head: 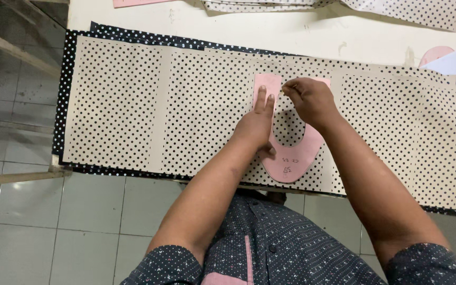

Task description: The person places a pink U-shaped paper pattern onto a polka-dotted fabric laid on a table. They adjust the pattern's position multiple times, flip it over, and reposition it again to align it with the fabric pattern.

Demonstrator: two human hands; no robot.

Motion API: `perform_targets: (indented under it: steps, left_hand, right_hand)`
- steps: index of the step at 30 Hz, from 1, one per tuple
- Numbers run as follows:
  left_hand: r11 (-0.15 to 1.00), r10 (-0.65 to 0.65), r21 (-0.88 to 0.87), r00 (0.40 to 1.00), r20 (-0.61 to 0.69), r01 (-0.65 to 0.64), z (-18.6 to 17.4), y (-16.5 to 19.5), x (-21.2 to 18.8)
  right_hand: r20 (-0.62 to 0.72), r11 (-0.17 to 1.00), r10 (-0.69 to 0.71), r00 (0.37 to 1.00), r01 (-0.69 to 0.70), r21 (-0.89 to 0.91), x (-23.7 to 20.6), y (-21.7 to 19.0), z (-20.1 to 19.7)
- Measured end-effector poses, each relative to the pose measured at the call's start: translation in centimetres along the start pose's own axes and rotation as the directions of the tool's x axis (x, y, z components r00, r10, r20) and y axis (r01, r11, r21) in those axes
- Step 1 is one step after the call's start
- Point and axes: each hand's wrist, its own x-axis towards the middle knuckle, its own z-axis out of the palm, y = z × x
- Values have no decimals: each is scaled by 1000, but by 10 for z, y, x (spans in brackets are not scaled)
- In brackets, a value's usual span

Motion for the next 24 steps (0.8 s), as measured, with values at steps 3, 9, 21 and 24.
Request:
perform_targets:
  steps: [3, 9, 21, 24]
  left_hand:
    - [1000, -10, 17, 1000, 14, 10, 0, -1, -2]
    - [998, -47, 48, 998, 43, 45, -6, 4, -1]
    - [994, -47, 97, 999, 11, 46, -2, 5, -3]
    - [994, -51, 100, 999, 18, 48, -2, 8, -1]
  right_hand:
    - [-74, 998, -33, 997, 36, 42, -6, -3, 1]
    - [11, 997, -10, 1000, 9, 81, -65, -17, 9]
    - [96, 989, 99, 991, -108, 102, -112, -21, 1]
    - [118, 993, 112, 987, -105, -59, -120, -17, -8]
